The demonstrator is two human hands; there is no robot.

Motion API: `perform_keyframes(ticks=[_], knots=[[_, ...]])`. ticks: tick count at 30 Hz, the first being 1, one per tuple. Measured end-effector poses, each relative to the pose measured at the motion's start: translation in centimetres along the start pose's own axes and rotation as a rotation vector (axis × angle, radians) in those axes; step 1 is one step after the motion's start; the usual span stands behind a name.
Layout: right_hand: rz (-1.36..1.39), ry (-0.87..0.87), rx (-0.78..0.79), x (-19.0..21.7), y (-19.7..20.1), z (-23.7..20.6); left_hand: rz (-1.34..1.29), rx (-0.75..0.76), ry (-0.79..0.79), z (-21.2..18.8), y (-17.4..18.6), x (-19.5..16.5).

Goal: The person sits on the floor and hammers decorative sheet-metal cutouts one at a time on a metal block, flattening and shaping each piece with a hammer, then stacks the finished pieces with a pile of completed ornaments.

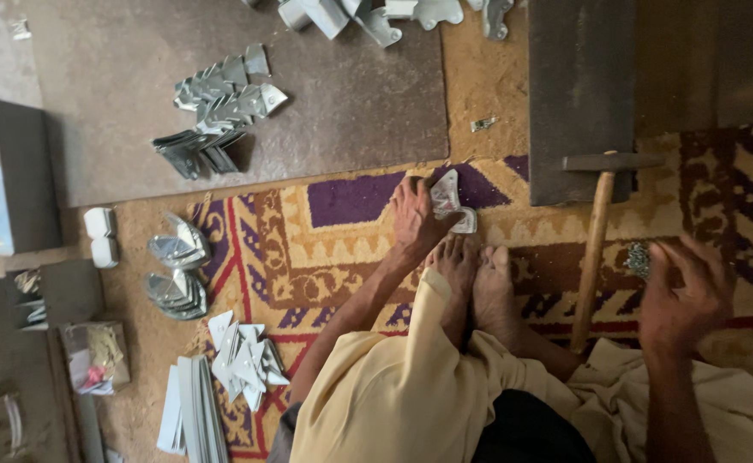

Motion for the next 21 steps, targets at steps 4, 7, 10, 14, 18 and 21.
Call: perform_keyframes(ticks=[4,7,10,14,18,21], knots=[[0.255,0.019,0.046,4.3,-1.4,3.7,-0.017,0.025,-0.023,-0.5,-0.3,-0.6],[0.017,0.218,-0.013,8.1,-3.6,6.3,-0.003,0.016,-0.048,-0.9,-0.3,-1.2],[-0.032,0.245,-0.005,10.5,-5.3,8.1,0.013,0.028,-0.007,-0.6,-0.2,-1.1],[-0.11,0.256,0.016,11.6,-4.7,8.3,-0.056,0.011,0.031,-0.3,0.0,-0.2],[0.08,0.174,0.025,11.8,-2.1,4.9,-0.11,-0.003,0.119,-0.2,0.2,1.5],[0.095,0.099,0.079,12.0,-0.6,2.3,-0.135,-0.08,0.033,-0.5,1.0,1.9]])
Point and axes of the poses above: each hand's wrist, its own z-axis towards the middle knuckle, its own y-axis out of the back of the hand, x = y × z, the point moved 4 cm from there along z, towards the middle knuckle, and after that the axes turned 7 degrees about -z, right-handed, at the moved point
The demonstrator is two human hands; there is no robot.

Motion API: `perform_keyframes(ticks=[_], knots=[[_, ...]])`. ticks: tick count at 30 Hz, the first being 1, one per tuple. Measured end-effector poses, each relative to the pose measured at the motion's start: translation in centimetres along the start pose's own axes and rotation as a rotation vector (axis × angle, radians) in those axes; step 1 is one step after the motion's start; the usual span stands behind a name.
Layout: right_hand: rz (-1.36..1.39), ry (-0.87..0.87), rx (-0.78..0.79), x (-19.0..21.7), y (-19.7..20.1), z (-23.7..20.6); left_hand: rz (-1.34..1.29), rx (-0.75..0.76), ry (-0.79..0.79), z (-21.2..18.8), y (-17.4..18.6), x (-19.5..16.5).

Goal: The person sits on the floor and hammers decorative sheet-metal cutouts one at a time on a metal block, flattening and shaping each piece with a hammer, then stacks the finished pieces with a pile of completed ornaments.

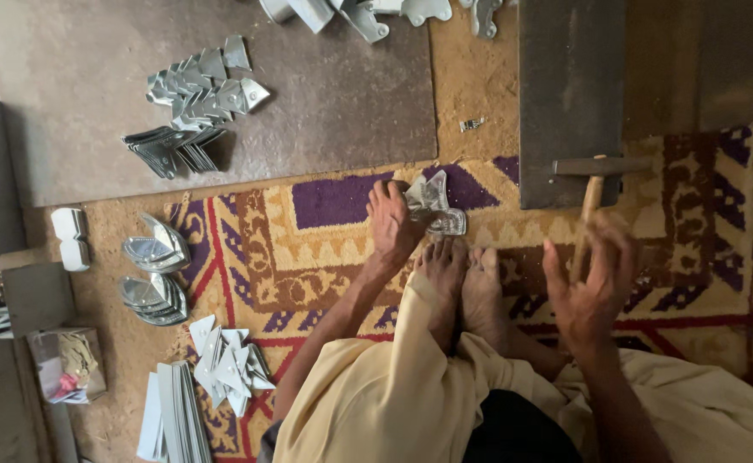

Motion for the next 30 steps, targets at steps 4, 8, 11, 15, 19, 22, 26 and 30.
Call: perform_keyframes(ticks=[4,8,11,15,19,22,26,30], knots=[[0.294,-0.16,0.126,1.8,-0.2,-1.7,-0.27,0.014,0.025,0.2,1.4,-0.2],[0.638,-0.233,0.254,4.3,-2.9,-2.0,-0.396,0.091,0.015,-0.4,2.7,-3.0],[0.539,-0.061,0.244,5.2,-5.1,-1.9,-0.592,0.288,0.126,-1.8,2.3,-5.9],[0.442,-0.086,0.28,3.9,-7.9,-2.3,-0.825,0.508,0.285,-4.2,1.4,-10.0],[0.638,-0.24,0.339,2.4,-8.6,-2.4,-0.795,0.629,0.189,-4.2,2.6,-11.7],[0.469,-0.018,0.278,2.8,-7.0,-1.5,-0.821,0.771,0.238,-3.1,2.6,-11.1],[0.785,-0.107,0.344,3.0,-5.5,-0.3,-0.956,0.888,0.317,-2.5,1.2,-9.4],[0.798,-0.028,0.37,3.8,-4.7,0.4,-1.09,0.92,0.349,-2.5,0.4,-6.6]])
Point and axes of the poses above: each hand's wrist, its own z-axis towards the middle knuckle, its own y-axis out of the back of the hand, x = y × z, the point moved 4 cm from there along z, towards the middle knuckle, and after that the axes turned 7 degrees about -z, right-handed, at the moved point
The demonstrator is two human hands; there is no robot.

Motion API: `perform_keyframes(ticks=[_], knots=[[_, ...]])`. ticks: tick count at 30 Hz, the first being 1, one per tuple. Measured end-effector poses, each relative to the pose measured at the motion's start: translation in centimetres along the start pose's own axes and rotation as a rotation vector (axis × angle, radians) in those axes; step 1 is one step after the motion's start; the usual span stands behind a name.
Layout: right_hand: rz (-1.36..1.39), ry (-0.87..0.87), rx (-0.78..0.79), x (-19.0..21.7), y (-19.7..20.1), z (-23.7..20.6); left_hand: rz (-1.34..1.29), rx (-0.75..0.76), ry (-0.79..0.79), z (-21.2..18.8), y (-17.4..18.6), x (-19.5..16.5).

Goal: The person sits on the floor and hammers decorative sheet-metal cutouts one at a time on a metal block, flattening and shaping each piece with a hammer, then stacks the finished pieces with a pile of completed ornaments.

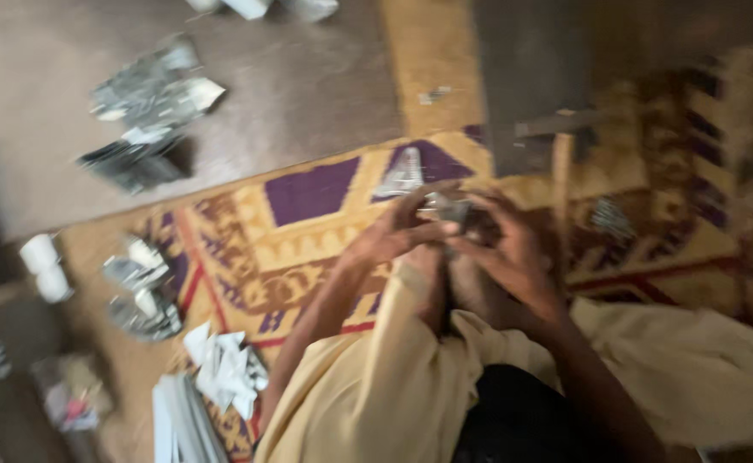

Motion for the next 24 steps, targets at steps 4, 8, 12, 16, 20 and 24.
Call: perform_keyframes(ticks=[4,8,12,16,20,24], knots=[[0.083,-0.339,-0.039,-1.5,-0.3,-0.4,-0.092,-0.019,-0.163,0.5,2.3,1.0],[0.22,-0.413,-0.095,-2.3,-0.5,-0.8,0.772,-0.648,-0.349,0.6,4.6,0.7],[0.252,-0.333,-0.069,-2.0,-0.5,-0.8,0.353,-0.544,-0.245,0.2,4.3,0.7],[0.113,-0.37,0.012,-1.9,-0.5,-1.0,0.117,-0.208,-0.191,-1.5,0.8,-1.1],[0.234,-0.331,0.071,-2.1,-0.6,-1.3,0.161,-0.094,-0.026,-2.9,-2.6,-2.5],[0.164,-0.304,0.141,-2.7,-0.4,-1.5,0.169,-0.063,0.005,-2.6,-3.6,-3.4]])
Point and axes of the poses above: each hand's wrist, its own z-axis towards the middle knuckle, its own y-axis out of the back of the hand, x = y × z, the point moved 4 cm from there along z, towards the middle knuckle, and after that the axes turned 7 degrees about -z, right-handed, at the moved point
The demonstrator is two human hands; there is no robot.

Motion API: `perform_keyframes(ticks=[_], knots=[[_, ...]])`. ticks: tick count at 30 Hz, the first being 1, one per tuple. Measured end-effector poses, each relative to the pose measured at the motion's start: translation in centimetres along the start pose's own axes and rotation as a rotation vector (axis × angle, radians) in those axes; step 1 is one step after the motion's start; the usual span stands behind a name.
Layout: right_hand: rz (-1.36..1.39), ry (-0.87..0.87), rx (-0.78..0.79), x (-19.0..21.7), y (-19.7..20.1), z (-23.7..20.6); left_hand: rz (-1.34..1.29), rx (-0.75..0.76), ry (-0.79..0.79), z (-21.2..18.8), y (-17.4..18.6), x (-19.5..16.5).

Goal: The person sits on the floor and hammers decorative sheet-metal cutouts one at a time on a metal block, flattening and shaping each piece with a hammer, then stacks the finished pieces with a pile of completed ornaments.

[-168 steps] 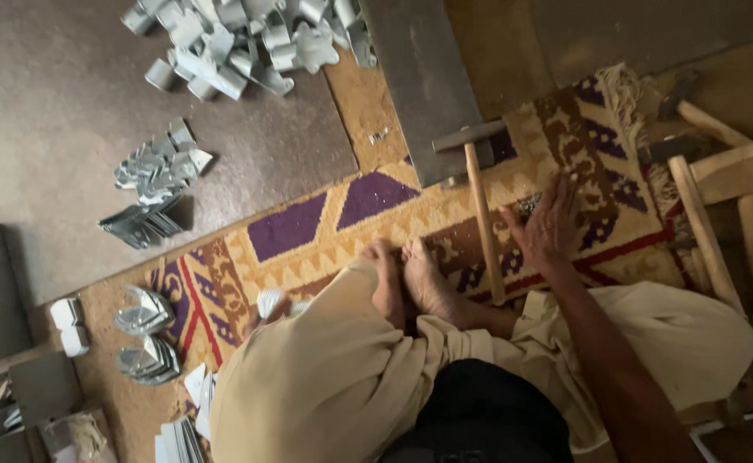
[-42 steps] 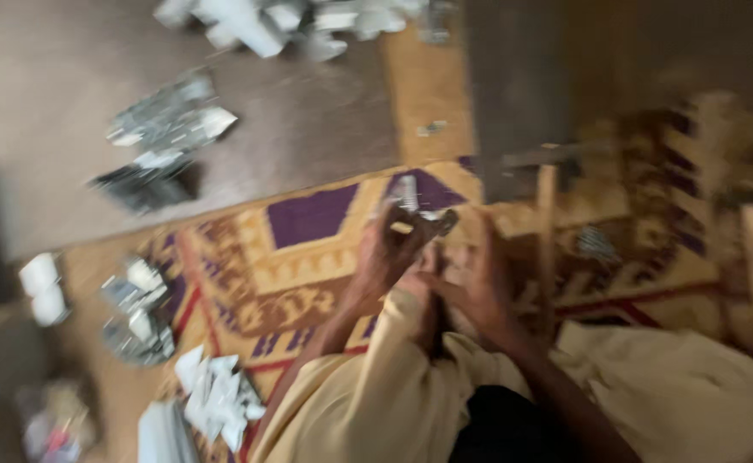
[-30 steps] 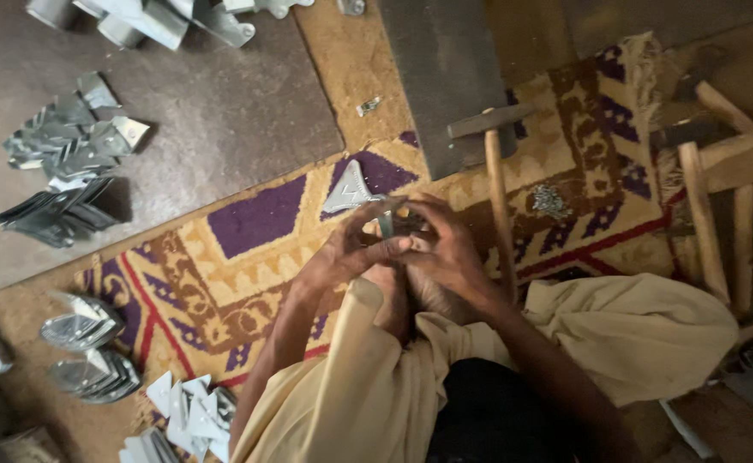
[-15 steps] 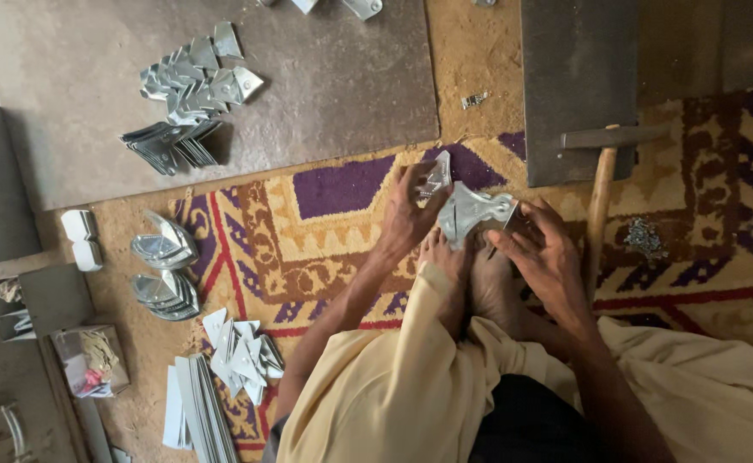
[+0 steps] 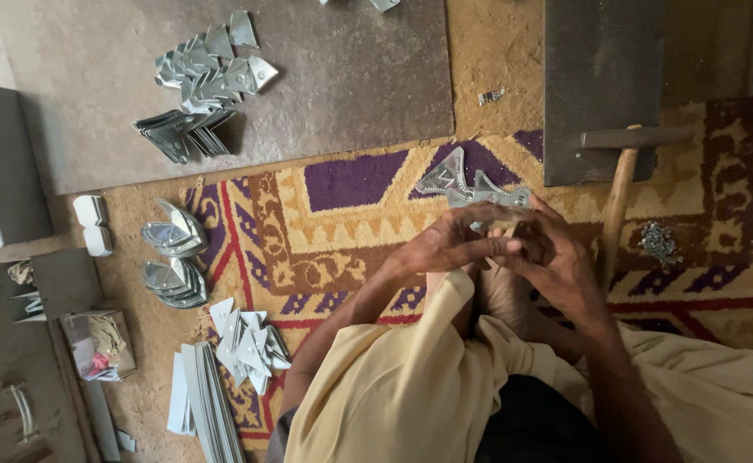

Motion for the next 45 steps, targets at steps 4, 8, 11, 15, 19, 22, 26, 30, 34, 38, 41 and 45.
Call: perform_keyframes(ticks=[4,8,11,15,19,22,26,30,34,38,41,45], knots=[[-0.094,0.078,0.017,0.8,0.2,-0.2,-0.142,0.032,-0.029,0.4,-0.2,-0.1],[0.102,-0.134,-0.01,2.2,-0.2,-0.8,-0.182,0.008,-0.039,0.1,-0.6,-0.6],[0.289,-0.078,0.016,4.5,-0.4,-1.3,0.06,-0.167,0.134,-0.9,0.1,-0.6],[0.012,-0.013,-0.012,6.5,1.3,-1.9,0.151,-0.253,0.106,-0.9,-0.1,0.7],[-0.615,0.699,-0.234,10.1,3.4,-5.5,0.479,-0.232,-0.978,-0.7,-3.2,1.8],[-0.134,0.705,-0.015,10.0,3.9,-6.0,-0.471,-0.131,0.033,3.9,-1.8,7.0],[-0.353,0.125,-0.127,6.6,4.2,-5.3,-0.036,-0.181,-0.022,2.3,-0.3,5.4],[-0.511,0.532,-0.181,6.0,3.3,-5.7,0.073,-0.106,-0.038,0.3,-0.9,3.1],[-0.151,-0.124,-0.147,2.2,2.6,-2.7,0.227,-0.021,-0.142,1.0,-1.5,1.6],[0.252,0.041,-0.086,2.8,1.1,-0.7,0.101,0.008,-0.305,0.8,-1.5,0.9],[0.318,-0.078,-0.064,2.6,0.3,-0.5,0.045,-0.05,-0.181,0.3,-1.0,1.2],[0.281,-0.15,-0.085,2.4,-0.2,-0.5,0.117,-0.094,-0.076,-0.5,-0.2,1.0]])
Point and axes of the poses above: each hand's wrist, its own z-axis towards the middle knuckle, its own y-axis out of the back of the hand, x = y × z, the point moved 4 cm from there along z, towards the middle knuckle, and after that the axes turned 7 degrees about -z, right-handed, at the moved point
